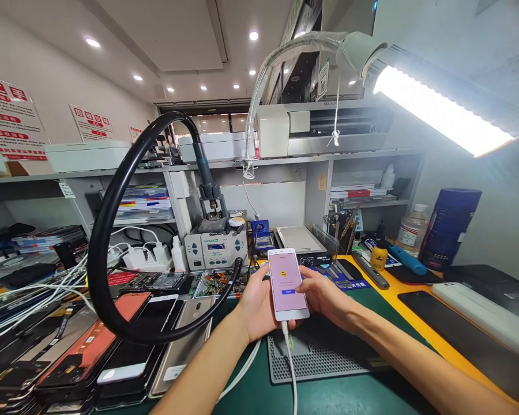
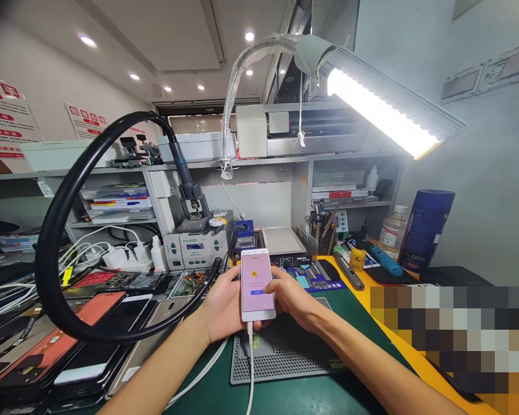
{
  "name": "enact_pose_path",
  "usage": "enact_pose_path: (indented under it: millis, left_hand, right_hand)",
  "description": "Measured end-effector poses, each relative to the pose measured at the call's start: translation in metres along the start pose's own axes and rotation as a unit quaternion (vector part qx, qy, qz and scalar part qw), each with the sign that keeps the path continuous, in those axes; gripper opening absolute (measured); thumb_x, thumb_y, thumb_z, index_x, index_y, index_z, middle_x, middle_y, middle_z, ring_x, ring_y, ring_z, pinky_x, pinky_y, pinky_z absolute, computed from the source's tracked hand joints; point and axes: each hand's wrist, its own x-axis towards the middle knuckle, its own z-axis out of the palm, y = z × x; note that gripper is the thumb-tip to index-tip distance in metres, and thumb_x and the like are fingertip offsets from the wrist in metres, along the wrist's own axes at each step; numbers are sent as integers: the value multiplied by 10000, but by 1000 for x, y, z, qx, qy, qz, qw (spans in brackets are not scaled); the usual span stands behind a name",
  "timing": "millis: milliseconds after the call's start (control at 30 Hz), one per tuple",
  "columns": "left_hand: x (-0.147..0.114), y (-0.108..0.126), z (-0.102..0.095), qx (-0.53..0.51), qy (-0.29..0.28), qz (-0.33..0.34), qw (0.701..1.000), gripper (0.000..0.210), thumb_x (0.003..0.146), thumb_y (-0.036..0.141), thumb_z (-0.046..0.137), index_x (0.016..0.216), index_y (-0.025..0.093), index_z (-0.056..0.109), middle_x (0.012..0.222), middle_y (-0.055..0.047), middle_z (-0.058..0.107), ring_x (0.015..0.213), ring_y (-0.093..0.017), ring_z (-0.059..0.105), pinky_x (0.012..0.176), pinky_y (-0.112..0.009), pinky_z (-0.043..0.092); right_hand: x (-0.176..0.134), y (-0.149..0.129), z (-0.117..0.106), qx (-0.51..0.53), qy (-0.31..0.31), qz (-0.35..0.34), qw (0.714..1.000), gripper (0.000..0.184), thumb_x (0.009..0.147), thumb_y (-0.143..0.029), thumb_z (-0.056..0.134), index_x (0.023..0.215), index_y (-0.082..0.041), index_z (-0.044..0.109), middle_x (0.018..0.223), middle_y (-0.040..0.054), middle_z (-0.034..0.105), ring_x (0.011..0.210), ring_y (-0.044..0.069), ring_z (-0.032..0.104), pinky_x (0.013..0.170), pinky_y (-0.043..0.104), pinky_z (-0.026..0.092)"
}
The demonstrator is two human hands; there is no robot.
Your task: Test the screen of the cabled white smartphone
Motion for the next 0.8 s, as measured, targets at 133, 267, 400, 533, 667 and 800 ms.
enact_pose_path:
  millis: [133, 267, 400, 533, 667, 800]
  left_hand:
    - [-1, 0, 0, 0, 0, 2, 1000, 520, 933, 556, 400, 1173, 138, 594, 918, -155, 673, 667, -298, 663, 482, -344, 474]
    - [-1, 1, 1, -2, 0, -6, 1000, 527, 936, 568, 366, 1141, 140, 595, 929, -158, 669, 669, -301, 662, 475, -341, 468]
    - [-1, 1, 1, 0, 1, -14, 1000, 534, 933, 574, 361, 1131, 134, 591, 920, -163, 668, 675, -306, 664, 476, -338, 467]
    - [-1, 1, 1, -11, -2, -6, 1000, 518, 942, 558, 350, 1117, 134, 592, 894, -143, 660, 692, -303, 666, 483, -346, 482]
    - [-1, 0, 1, -5, -5, -5, 1000, 526, 941, 563, 355, 1134, 138, 597, 894, -143, 661, 693, -310, 668, 477, -344, 480]
    - [0, -1, 1, -4, -6, 1, 1000, 540, 937, 560, 387, 1191, 132, 596, 952, -159, 669, 711, -305, 670, 477, -348, 493]
  right_hand:
    - [1, 0, -1, 7, 1, 6, 1000, 581, 659, -190, 545, 1238, -216, 507, 960, 55, 696, 808, 239, 676, 630, 359, 558]
    - [2, 2, -3, 15, -8, 3, 1000, 577, 663, -191, 544, 1237, -229, 505, 952, 58, 690, 773, 251, 678, 592, 374, 563]
    - [2, -1, -3, 33, -7, 8, 999, 528, 690, -207, 549, 1217, -219, 519, 948, 65, 674, 753, 258, 671, 550, 390, 569]
    - [0, -4, 0, 40, -25, 4, 999, 445, 796, -273, 546, 1235, -208, 513, 929, 74, 670, 729, 267, 672, 516, 410, 573]
    - [1, -4, 1, 40, -20, 3, 999, 432, 845, -308, 529, 1265, -206, 512, 911, 74, 666, 741, 273, 674, 504, 416, 576]
    - [0, -4, 1, 11, 5, 3, 1000, 432, 828, -279, 561, 1254, -206, 550, 893, 67, 676, 702, 240, 669, 500, 359, 560]
